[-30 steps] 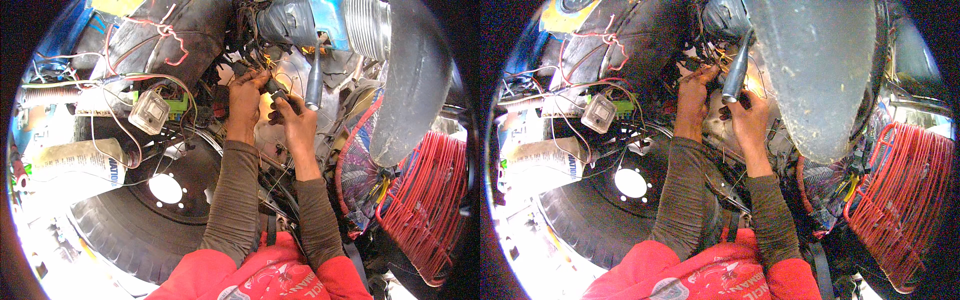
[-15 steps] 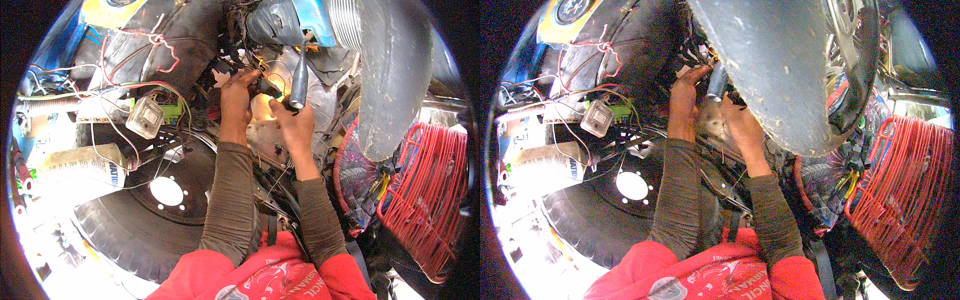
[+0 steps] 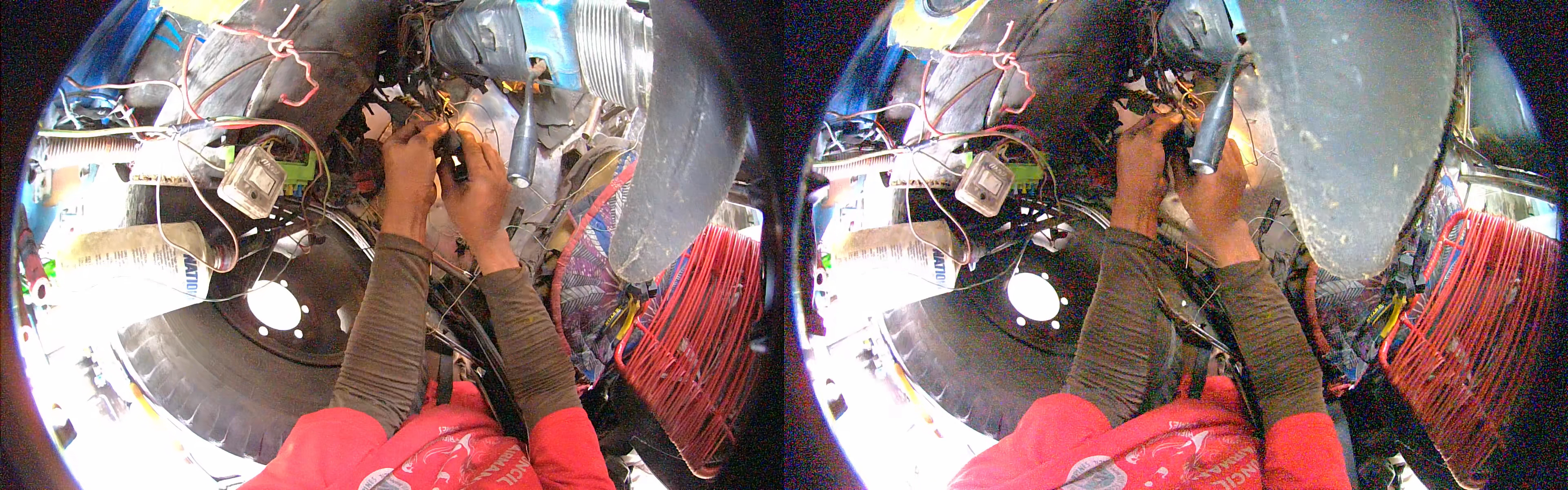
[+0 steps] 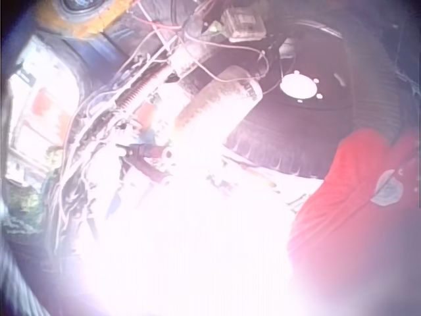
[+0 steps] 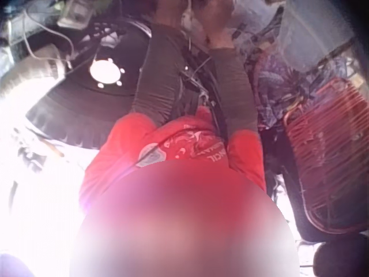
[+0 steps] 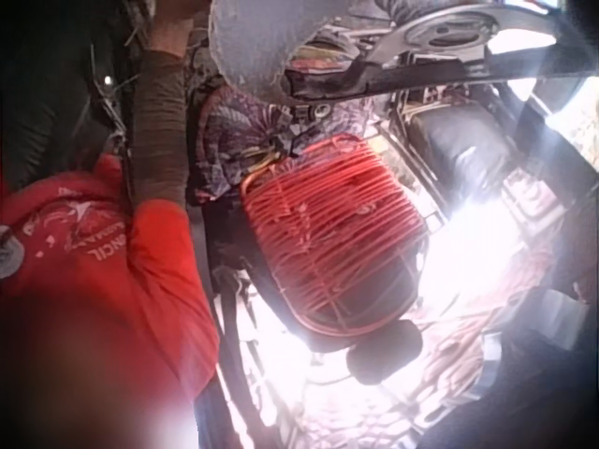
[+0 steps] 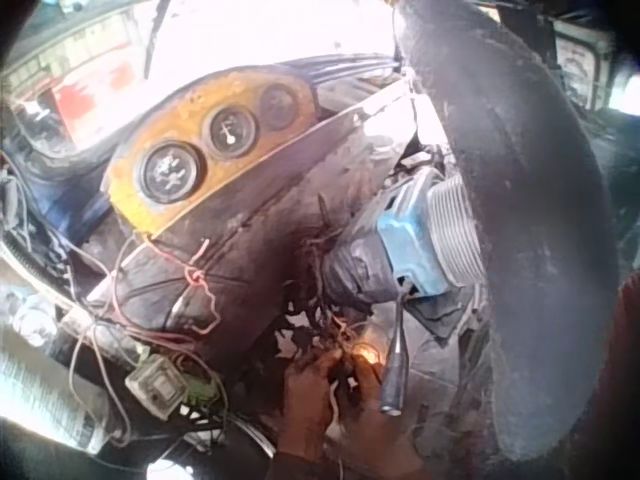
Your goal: The person works inside the driver's compartment of a three-wheeled vehicle, using a flashlight and a screwdriver to manipulate and connect wires near the steering column and dashboard. The person repeatedly probes and adjusts the wiring harness while illuminating the area.
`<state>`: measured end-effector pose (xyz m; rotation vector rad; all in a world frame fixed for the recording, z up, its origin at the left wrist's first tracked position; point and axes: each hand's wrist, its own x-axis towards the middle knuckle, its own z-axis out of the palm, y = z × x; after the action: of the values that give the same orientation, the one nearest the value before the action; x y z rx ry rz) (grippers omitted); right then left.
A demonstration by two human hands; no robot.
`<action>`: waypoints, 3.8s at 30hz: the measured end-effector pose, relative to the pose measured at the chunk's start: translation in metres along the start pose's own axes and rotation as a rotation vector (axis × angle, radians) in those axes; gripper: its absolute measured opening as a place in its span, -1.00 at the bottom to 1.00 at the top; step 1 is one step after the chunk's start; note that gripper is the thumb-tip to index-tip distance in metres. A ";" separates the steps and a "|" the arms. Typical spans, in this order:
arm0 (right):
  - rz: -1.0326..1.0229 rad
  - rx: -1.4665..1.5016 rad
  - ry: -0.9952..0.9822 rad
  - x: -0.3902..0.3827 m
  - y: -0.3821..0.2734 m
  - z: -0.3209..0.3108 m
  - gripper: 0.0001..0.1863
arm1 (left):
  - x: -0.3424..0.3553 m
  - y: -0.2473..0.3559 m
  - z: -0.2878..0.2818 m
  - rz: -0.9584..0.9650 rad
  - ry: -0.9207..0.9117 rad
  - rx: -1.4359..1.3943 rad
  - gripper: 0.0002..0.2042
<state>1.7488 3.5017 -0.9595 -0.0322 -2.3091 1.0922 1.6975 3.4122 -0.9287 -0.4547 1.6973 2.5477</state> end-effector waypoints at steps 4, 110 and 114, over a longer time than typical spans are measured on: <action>0.030 0.002 -0.015 0.000 0.001 -0.002 -0.53 | -0.005 0.000 0.003 0.010 0.009 0.033 -0.93; 0.811 1.002 -0.028 -0.042 -0.013 -0.041 -0.65 | 0.013 0.033 -0.051 0.722 -0.331 1.695 -0.66; 0.926 1.135 -0.072 -0.043 -0.008 -0.035 -0.67 | -0.004 0.044 -0.037 0.484 -0.290 1.941 -0.71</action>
<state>1.8042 3.5097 -0.9578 -0.6559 -1.3510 2.7142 1.7008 3.3613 -0.9009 0.4685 3.0425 0.0422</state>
